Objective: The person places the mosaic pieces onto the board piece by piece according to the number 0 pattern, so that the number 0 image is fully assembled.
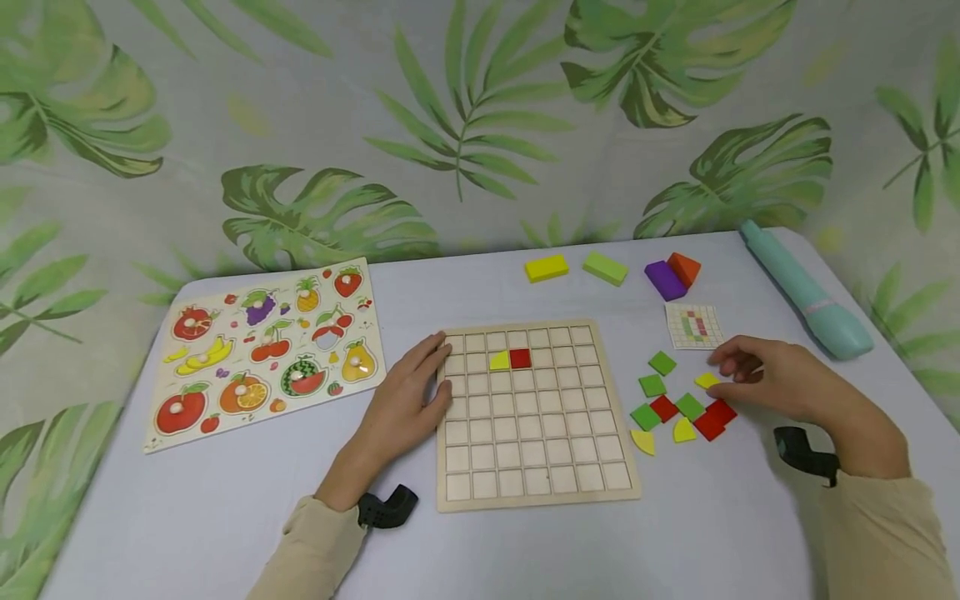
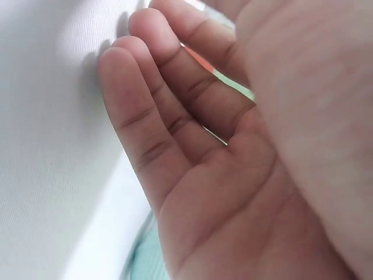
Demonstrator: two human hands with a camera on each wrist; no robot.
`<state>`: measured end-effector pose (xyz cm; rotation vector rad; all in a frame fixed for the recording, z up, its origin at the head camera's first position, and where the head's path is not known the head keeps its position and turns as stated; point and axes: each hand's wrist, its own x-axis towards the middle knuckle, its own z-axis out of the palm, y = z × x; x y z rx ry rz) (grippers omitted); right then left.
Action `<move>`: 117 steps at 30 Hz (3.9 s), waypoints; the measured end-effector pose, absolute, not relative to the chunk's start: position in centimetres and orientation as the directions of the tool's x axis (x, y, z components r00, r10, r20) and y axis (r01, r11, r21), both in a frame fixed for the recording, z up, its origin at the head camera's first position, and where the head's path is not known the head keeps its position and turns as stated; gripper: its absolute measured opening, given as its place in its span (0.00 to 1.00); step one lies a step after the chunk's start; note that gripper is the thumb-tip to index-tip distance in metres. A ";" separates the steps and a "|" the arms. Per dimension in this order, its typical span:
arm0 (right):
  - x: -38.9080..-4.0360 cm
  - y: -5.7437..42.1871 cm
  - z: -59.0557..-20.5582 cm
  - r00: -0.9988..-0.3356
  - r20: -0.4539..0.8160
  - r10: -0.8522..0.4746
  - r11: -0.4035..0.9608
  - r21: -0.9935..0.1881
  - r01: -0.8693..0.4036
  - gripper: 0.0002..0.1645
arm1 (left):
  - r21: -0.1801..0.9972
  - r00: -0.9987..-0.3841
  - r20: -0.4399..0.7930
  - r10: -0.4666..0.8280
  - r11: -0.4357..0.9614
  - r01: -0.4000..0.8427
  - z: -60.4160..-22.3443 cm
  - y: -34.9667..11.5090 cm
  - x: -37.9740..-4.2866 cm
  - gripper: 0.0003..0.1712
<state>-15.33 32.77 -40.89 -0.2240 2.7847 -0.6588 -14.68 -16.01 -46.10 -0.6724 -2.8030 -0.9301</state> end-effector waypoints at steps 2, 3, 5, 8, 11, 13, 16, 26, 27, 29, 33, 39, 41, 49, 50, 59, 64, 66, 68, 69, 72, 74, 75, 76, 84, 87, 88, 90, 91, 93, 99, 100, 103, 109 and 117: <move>-15.3 33.2 -40.8 -0.953 -0.220 -0.208 0.887 -0.453 -0.089 0.27 | 0.540 -0.895 0.240 0.375 0.714 0.444 -46.1 -16.0 -14.7 0.30; -15.3 33.4 -40.8 -0.953 -0.221 -0.208 0.888 -0.451 -0.090 0.26 | 0.541 -0.896 0.237 0.375 0.715 0.443 -46.0 -16.0 -14.7 0.30; -15.3 33.7 -40.8 -0.951 -0.228 -0.210 0.891 -0.446 -0.090 0.24 | 0.542 -0.898 0.232 0.374 0.717 0.439 -46.0 -16.0 -14.7 0.30; -15.3 33.8 -40.8 -0.946 -0.230 -0.226 0.894 -0.436 -0.107 0.22 | 0.542 -0.900 0.227 0.372 0.720 0.434 -45.9 -16.0 -14.7 0.31; -15.2 33.6 -40.7 -0.942 -0.213 -0.258 0.891 -0.430 -0.147 0.20 | 0.541 -0.902 0.223 0.370 0.723 0.430 -45.8 -15.9 -14.7 0.31; -15.2 33.4 -40.7 -0.940 -0.197 -0.278 0.885 -0.434 -0.170 0.19 | 0.542 -0.903 0.220 0.368 0.724 0.427 -45.8 -15.9 -14.7 0.31; -15.2 33.1 -40.6 -0.944 -0.168 -0.285 0.882 -0.431 -0.190 0.20 | 0.541 -0.905 0.212 0.368 0.727 0.422 -45.9 -15.9 -14.7 0.31; -15.3 31.1 -40.8 -0.956 -0.204 -0.210 0.895 -0.433 -0.105 0.26 | 0.543 -0.905 0.218 0.366 0.725 0.424 -45.8 -16.0 -14.6 0.31; -15.3 30.8 -40.8 -0.956 -0.206 -0.208 0.895 -0.434 -0.101 0.27 | 0.544 -0.905 0.218 0.364 0.725 0.423 -45.8 -16.0 -14.6 0.31; -15.4 30.4 -40.8 -0.956 -0.211 -0.204 0.896 -0.434 -0.095 0.27 | 0.546 -0.906 0.218 0.364 0.724 0.422 -45.8 -16.0 -14.6 0.31; -15.3 30.1 -40.8 -0.955 -0.207 -0.214 0.893 -0.437 -0.106 0.25 | 0.550 -0.906 0.214 0.365 0.721 0.421 -45.9 -16.0 -14.6 0.31; -15.3 29.9 -40.8 -0.954 -0.201 -0.224 0.890 -0.442 -0.116 0.25 | 0.545 -0.903 0.221 0.370 0.721 0.429 -46.1 -16.0 -14.6 0.31; -15.2 29.8 -40.8 -0.956 -0.194 -0.221 0.890 -0.442 -0.116 0.26 | 0.544 -0.901 0.228 0.370 0.719 0.433 -46.1 -15.9 -14.6 0.31; -15.1 28.9 -40.0 -0.961 -0.121 -0.249 0.874 -0.455 -0.170 0.21 | 0.545 -0.900 0.224 0.375 0.718 0.434 -46.2 -15.8 -14.5 0.31; -15.1 28.7 -39.9 -0.960 -0.105 -0.260 0.870 -0.456 -0.186 0.20 | 0.543 -0.901 0.222 0.373 0.720 0.432 -46.2 -15.8 -14.5 0.31; -16.3 25.8 -38.9 -0.928 -0.019 -0.372 0.806 -0.502 -0.314 0.16 | 0.540 -0.903 0.230 0.364 0.724 0.430 -46.1 -15.9 -14.5 0.31; -17.1 24.1 -38.7 -0.916 -0.028 -0.401 0.787 -0.523 -0.328 0.16 | 0.538 -0.897 0.245 0.369 0.718 0.442 -46.1 -15.9 -14.6 0.31; -17.4 23.3 -38.7 -0.910 -0.036 -0.412 0.777 -0.536 -0.331 0.16 | 0.538 -0.895 0.248 0.370 0.716 0.445 -46.0 -15.9 -14.6 0.31; -17.6 22.6 -38.6 -0.903 -0.038 -0.428 0.760 -0.556 -0.337 0.15 | 0.537 -0.896 0.247 0.369 0.717 0.444 -46.1 -15.9 -14.6 0.30; -17.7 22.2 -38.6 -0.899 -0.035 -0.437 0.750 -0.567 -0.342 0.15 | 0.537 -0.896 0.247 0.369 0.718 0.443 -46.1 -15.9 -14.6 0.30; -18.0 21.1 -38.7 -0.888 -0.030 -0.459 0.722 -0.595 -0.353 0.15 | 0.536 -0.897 0.244 0.368 0.720 0.441 -46.1 -16.0 -14.6 0.30; -18.2 20.5 -38.8 -0.880 -0.028 -0.475 0.706 -0.608 -0.362 0.15 | 0.537 -0.898 0.243 0.368 0.720 0.440 -46.0 -16.0 -14.6 0.30; -18.3 20.3 -38.9 -0.876 -0.026 -0.482 0.701 -0.610 -0.368 0.15 | 0.537 -0.898 0.243 0.367 0.720 0.440 -46.0 -16.0 -14.6 0.30; -18.4 20.1 -39.0 -0.872 -0.027 -0.488 0.698 -0.612 -0.372 0.15 | 0.538 -0.898 0.244 0.367 0.719 0.440 -46.0 -16.0 -14.6 0.30; -19.0 18.1 -39.3 -0.861 -0.022 -0.509 0.693 -0.603 -0.394 0.16 | 0.541 -0.901 0.232 0.366 0.722 0.432 -46.1 -16.0 -14.6 0.31; -19.0 17.5 -39.6 -0.856 -0.015 -0.516 0.685 -0.608 -0.402 0.17 | 0.538 -0.902 0.230 0.366 0.724 0.431 -46.1 -16.0 -14.6 0.31; -19.0 17.2 -39.7 -0.855 -0.013 -0.518 0.681 -0.612 -0.403 0.17 | 0.538 -0.902 0.229 0.365 0.725 0.430 -46.2 -16.0 -14.6 0.31; -19.0 16.8 -39.9 -0.858 -0.015 -0.514 0.683 -0.612 -0.398 0.17 | 0.538 -0.903 0.225 0.366 0.726 0.428 -46.2 -16.0 -14.6 0.31; -19.0 16.6 -40.1 -0.859 -0.017 -0.511 0.687 -0.609 -0.396 0.18 | 0.538 -0.904 0.223 0.366 0.727 0.427 -46.2 -16.0 -14.6 0.31; -18.9 16.2 -40.2 -0.863 -0.016 -0.505 0.690 -0.608 -0.392 0.18 | 0.539 -0.904 0.220 0.366 0.727 0.425 -46.2 -16.0 -14.6 0.31; -18.9 15.2 -40.7 -0.859 -0.009 -0.513 0.690 -0.599 -0.406 0.18 | 0.529 -0.902 0.229 0.365 0.731 0.430 -46.2 -16.0 -14.6 0.31; -18.9 15.0 -40.8 -0.857 -0.010 -0.515 0.690 -0.599 -0.408 0.18 | 0.529 -0.902 0.230 0.365 0.731 0.431 -46.2 -16.0 -14.6 0.31; -18.9 14.8 -40.9 -0.850 -0.007 -0.527 0.690 -0.587 -0.423 0.18 | 0.530 -0.902 0.230 0.366 0.730 0.431 -46.2 -16.0 -14.7 0.31; -18.9 14.4 -41.1 -0.836 0.011 -0.549 0.693 -0.552 -0.463 0.19 | 0.530 -0.901 0.234 0.366 0.728 0.434 -46.2 -16.0 -14.7 0.31; -18.8 14.3 -40.9 -0.824 0.011 -0.566 0.695 -0.532 -0.484 0.20 | 0.533 -0.905 0.223 0.362 0.732 0.424 -46.1 -15.9 -14.7 0.31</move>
